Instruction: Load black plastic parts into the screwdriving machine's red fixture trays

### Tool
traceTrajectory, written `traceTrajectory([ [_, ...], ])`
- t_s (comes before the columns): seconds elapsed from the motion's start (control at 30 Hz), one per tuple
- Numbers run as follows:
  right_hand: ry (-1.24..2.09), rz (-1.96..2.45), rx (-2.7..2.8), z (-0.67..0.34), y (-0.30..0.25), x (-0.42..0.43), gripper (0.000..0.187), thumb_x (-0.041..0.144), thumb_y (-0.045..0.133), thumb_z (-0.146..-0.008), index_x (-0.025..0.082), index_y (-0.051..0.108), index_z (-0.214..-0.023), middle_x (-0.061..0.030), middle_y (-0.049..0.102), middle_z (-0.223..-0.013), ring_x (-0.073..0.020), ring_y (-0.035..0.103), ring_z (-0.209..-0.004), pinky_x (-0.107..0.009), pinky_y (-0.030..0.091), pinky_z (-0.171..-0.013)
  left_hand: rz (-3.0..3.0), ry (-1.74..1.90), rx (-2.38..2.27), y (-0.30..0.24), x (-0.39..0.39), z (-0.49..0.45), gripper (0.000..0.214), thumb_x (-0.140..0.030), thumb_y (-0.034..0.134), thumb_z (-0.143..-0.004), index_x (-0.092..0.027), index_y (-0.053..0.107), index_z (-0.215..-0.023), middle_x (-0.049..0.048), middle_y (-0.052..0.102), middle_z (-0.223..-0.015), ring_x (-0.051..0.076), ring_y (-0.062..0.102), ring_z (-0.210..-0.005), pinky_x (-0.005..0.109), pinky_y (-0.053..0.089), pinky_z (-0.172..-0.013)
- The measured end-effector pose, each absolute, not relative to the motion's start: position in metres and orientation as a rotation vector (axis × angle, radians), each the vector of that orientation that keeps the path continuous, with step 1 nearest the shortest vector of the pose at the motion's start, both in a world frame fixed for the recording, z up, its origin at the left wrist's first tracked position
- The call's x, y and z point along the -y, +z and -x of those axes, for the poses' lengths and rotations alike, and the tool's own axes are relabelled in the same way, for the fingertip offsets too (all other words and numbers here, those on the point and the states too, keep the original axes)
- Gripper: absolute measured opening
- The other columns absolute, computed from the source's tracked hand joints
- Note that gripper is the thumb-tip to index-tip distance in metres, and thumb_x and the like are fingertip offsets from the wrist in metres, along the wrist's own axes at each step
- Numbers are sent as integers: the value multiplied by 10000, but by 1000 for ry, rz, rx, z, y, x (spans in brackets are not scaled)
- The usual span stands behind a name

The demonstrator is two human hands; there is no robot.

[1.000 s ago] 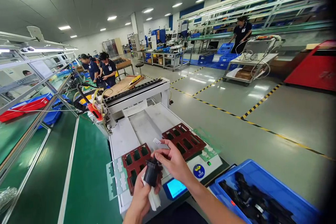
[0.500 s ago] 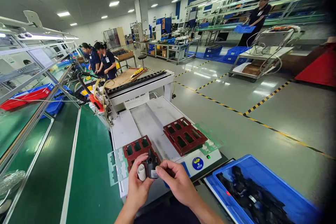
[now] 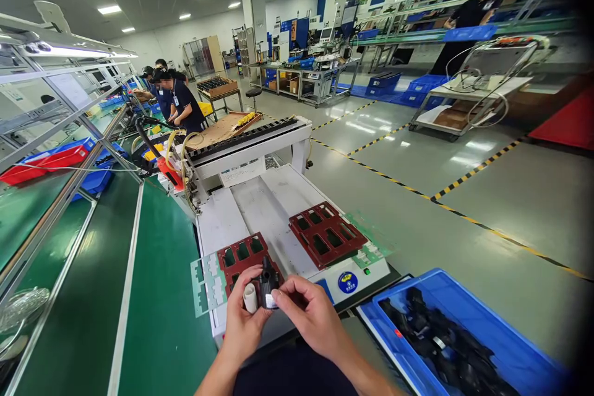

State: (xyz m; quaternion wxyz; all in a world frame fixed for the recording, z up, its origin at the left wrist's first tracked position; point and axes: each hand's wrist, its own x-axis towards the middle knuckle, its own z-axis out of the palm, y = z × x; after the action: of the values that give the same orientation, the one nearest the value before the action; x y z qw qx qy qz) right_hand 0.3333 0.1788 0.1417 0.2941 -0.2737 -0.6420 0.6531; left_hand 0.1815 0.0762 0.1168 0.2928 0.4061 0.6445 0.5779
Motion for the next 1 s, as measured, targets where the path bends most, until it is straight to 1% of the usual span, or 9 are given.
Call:
traceTrajectory([
  [0.13, 1539, 723, 1806, -334, 140, -174, 377, 467, 605, -1021, 195, 628, -761, -13, 561, -739, -169, 521, -643, -299, 390, -590, -1048, 1557, -1718, 118, -75, -183, 540, -333, 862, -807, -278, 646, -1299, 75, 629, -1352, 299, 575, -1285, 430, 430, -1128],
  [0.33, 1000, 617, 2027, -332, 135, -166, 289, 281, 536, -1084, 204, 619, -818, -31, 561, -770, -177, 579, -687, -297, 437, -624, -1010, 1592, -1718, 118, -76, -184, 518, -363, 873, -784, -272, 678, -1255, 61, 672, -1243, 279, 622, -1167, 400, 483, -1048],
  [0.43, 905, 646, 1978, -331, 129, -168, 322, 358, 610, -1066, 214, 564, -782, 5, 516, -702, -153, 536, -607, -285, 407, -577, -947, 1642, -1716, 118, -75, -182, 526, -375, 890, -755, -261, 691, -1228, 63, 673, -1222, 280, 637, -1140, 384, 498, -1015],
  [0.5, 939, 739, 1887, -331, 124, -171, 422, 474, 690, -1009, 226, 496, -729, 39, 459, -629, -138, 469, -532, -284, 365, -530, -928, 1668, -1693, 119, -74, -182, 545, -380, 902, -730, -259, 698, -1221, 59, 676, -1206, 270, 652, -1099, 352, 522, -963],
  [0.57, 1098, 822, 1817, -332, 120, -175, 503, 564, 739, -946, 231, 460, -692, 52, 438, -592, -131, 425, -504, -284, 329, -503, -924, 1669, -1649, 121, -72, -183, 567, -377, 907, -719, -267, 696, -1233, 47, 681, -1184, 244, 668, -1035, 306, 542, -887],
  [0.67, 1441, 843, 1757, -335, 119, -178, 526, 626, 746, -902, 217, 511, -671, 36, 472, -592, -139, 422, -533, -284, 320, -508, -922, 1672, -1590, 125, -71, -187, 564, -365, 896, -738, -274, 687, -1253, 37, 689, -1149, 215, 675, -980, 267, 547, -830],
  [0.8, 1668, 785, 1725, -339, 125, -176, 488, 617, 724, -905, 190, 623, -691, 24, 492, -590, -143, 403, -552, -286, 310, -519, -965, 1677, -1591, 129, -69, -190, 529, -345, 880, -770, -246, 680, -1250, 77, 685, -1202, 263, 673, -1085, 332, 548, -940],
  [0.9, 1650, 746, 1773, -342, 130, -173, 405, 569, 723, -910, 191, 713, -763, 11, 559, -618, -143, 408, -543, -289, 309, -517, -1039, 1662, -1653, 130, -67, -189, 482, -349, 872, -786, -242, 692, -1220, 106, 678, -1263, 313, 638, -1211, 404, 521, -1038],
  [1.0, 1530, 733, 1865, -343, 131, -169, 328, 515, 722, -914, 207, 724, -801, 7, 594, -646, -145, 430, -533, -292, 322, -518, -1148, 1640, -1702, 130, -66, -190, 423, -334, 849, -817, -244, 695, -1200, 121, 666, -1313, 333, 599, -1293, 440, 494, -1091],
])
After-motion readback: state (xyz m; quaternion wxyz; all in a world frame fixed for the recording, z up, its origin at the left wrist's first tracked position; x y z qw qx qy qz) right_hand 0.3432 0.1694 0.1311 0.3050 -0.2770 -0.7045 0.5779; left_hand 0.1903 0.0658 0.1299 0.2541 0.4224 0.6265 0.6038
